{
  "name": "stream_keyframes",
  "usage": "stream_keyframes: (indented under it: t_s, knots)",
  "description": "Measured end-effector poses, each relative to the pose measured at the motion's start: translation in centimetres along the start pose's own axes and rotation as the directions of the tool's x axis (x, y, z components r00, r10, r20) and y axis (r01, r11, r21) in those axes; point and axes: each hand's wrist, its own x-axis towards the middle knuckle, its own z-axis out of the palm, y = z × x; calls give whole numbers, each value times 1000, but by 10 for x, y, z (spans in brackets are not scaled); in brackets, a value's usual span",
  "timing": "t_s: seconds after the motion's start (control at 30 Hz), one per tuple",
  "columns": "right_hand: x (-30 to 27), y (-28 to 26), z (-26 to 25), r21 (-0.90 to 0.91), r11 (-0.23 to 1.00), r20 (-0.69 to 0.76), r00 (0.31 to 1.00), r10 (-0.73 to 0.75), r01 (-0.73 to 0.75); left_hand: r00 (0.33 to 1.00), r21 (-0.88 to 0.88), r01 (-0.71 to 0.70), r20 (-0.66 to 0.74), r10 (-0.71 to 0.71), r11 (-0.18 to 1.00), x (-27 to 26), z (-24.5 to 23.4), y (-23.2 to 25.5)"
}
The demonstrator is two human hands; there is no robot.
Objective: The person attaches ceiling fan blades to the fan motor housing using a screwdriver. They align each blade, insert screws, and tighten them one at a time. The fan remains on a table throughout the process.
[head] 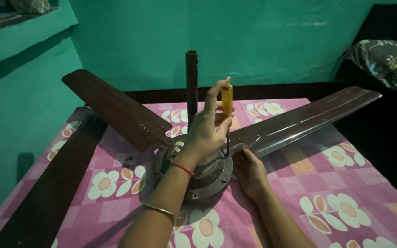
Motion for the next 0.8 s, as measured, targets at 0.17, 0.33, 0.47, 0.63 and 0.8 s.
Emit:
stream_keyframes:
  t_s: [0.17,0.33,0.47,0.63,0.8]
  knots:
    - [-1,-1,0,-33,997,-66,996,62,-64,1000,51,-3,2,3,999,18,7,-2]
    - [7,-12,-15,39,997,4,998,68,-68,999,176,-51,6,51,983,29,2,-1]
    - [13,-13,-31,51,999,63,998,0,-3,995,212,-79,-50,92,974,31,5,5]
    - [20,-12,-42,-10,996,84,992,-89,90,989,316,-43,-120,85,948,31,10,11]
    - [15,-11,-32,-16,992,23,992,-121,122,988,355,-75,-103,119,932,29,10,9]
